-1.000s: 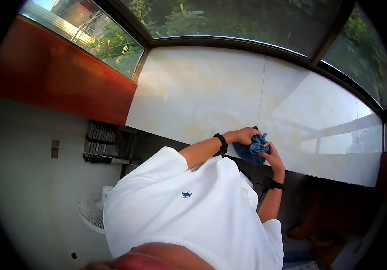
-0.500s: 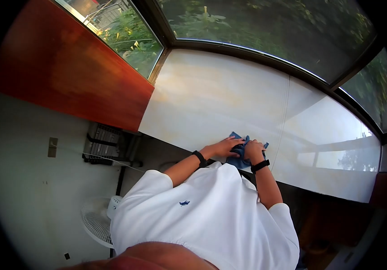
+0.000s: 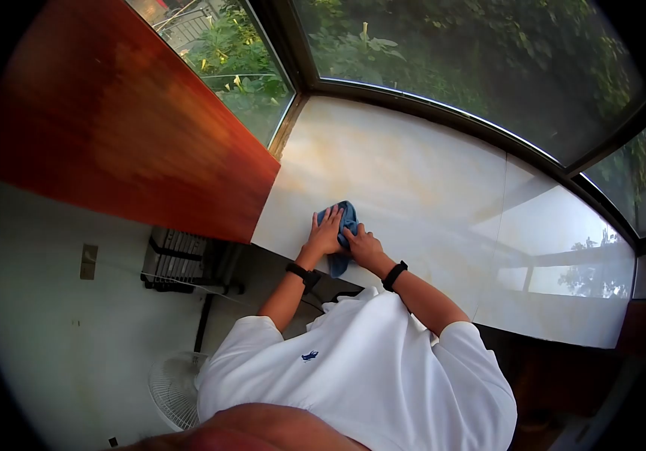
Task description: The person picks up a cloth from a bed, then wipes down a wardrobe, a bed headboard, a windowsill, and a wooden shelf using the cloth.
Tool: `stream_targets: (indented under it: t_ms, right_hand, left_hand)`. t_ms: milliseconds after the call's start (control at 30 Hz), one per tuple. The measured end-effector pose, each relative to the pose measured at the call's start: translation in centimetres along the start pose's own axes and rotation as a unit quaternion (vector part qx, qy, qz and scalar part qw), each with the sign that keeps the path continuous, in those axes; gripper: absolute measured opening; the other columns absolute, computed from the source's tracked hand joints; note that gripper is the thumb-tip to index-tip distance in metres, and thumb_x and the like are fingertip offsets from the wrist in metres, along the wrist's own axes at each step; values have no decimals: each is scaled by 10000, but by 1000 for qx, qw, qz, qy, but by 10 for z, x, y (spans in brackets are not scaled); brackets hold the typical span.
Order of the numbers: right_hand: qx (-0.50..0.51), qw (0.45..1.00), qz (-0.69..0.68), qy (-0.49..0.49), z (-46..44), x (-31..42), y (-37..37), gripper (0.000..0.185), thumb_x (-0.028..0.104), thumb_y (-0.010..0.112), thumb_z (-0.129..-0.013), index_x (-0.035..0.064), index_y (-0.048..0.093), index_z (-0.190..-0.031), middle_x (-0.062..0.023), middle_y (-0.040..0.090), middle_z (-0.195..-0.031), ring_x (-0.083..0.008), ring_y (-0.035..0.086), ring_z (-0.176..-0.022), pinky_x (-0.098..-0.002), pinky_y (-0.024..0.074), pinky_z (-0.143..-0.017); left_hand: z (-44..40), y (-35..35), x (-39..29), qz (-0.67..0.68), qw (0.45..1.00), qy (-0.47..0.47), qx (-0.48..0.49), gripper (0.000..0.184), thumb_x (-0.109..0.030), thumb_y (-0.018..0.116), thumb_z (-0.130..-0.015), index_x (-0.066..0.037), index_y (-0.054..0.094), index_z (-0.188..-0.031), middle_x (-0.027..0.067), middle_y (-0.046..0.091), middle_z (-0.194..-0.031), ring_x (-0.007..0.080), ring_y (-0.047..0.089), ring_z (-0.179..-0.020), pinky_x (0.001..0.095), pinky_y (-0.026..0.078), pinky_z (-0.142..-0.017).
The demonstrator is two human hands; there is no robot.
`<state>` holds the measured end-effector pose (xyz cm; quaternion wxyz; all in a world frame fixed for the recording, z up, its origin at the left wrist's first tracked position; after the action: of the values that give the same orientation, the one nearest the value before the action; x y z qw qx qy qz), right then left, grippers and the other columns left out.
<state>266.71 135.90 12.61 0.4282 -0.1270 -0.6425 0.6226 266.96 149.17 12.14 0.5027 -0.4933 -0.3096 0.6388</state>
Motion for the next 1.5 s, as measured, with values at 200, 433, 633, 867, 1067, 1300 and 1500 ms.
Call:
stream_targets:
  t_ms: [200,433,633,867,1067,1300,1500]
  right_hand:
    - [29,998,16,45,-50,-3,1,593,388,630,-822,176,440,-1344,-236,524,-1049,-394,647,-776,-441,551,-660]
    - [-144,987,58,35,-99,-10,-34,388,91,595,-809,189,554,-1182,-155,512,-1042,-345,616,-889,-408,553,-670]
    - [-112,993,-19,-11,-59,-17,-33,426,49,597,-769,178,556,-1173,-161,496,-1086,-348,587,-962,-394,548,-705]
    - [-85,993,7,-87,16,-7,-14,442,100,644,-713,122,593,-1152,-187,488,-1166,-354,492,-1111,-483,434,-932]
    - [-24,998,52,-25,-19,-1,-17,408,171,681,-690,121,634,-1092,-178,521,-1136,-348,538,-1026,-471,458,-804]
    - [-27,996,87,9,-20,0,-19,318,265,690,-697,84,679,-959,-181,599,-965,-316,609,-924,-449,491,-734]
    - [151,985,86,10,42,0,-11,326,303,682,-720,85,694,-963,-157,628,-985,-270,631,-958,-386,542,-706]
  left_hand:
    - [-51,-8,27,-5,999,-33,-3,898,-135,667,-731,-46,172,-1476,160,141,-1553,321,160,-1432,549,175,-1118]
    - [-111,-36,57,64,996,-43,-49,685,-76,630,-774,-66,349,-1399,118,275,-1510,311,254,-1395,534,301,-1072]
    - [-58,5,38,70,997,24,-8,840,-168,657,-711,22,247,-1419,201,132,-1542,395,121,-1422,554,193,-1113]
    - [-14,37,-3,-40,986,66,149,998,-376,646,-738,54,99,-1454,197,-73,-1557,385,-72,-1435,561,45,-1127]
    - [-36,0,10,0,970,179,163,1188,-591,734,-642,32,133,-1457,97,-63,-1576,297,-83,-1449,538,11,-1136]
    - [-54,11,13,-6,979,157,128,1262,-496,831,-551,-70,100,-1487,121,-58,-1571,329,-67,-1444,565,19,-1129]
    - [14,53,-49,-54,972,177,146,1217,-558,765,-609,-19,96,-1472,190,-62,-1556,402,-93,-1427,617,33,-1099]
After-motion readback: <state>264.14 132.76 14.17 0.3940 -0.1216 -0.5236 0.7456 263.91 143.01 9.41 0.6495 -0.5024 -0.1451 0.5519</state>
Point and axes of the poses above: each hand's wrist, its own z-axis away from the middle knuckle, its own y-axis out of the palm, x = y × z, the point moved 4 cm from there along -z, towards the middle knuckle
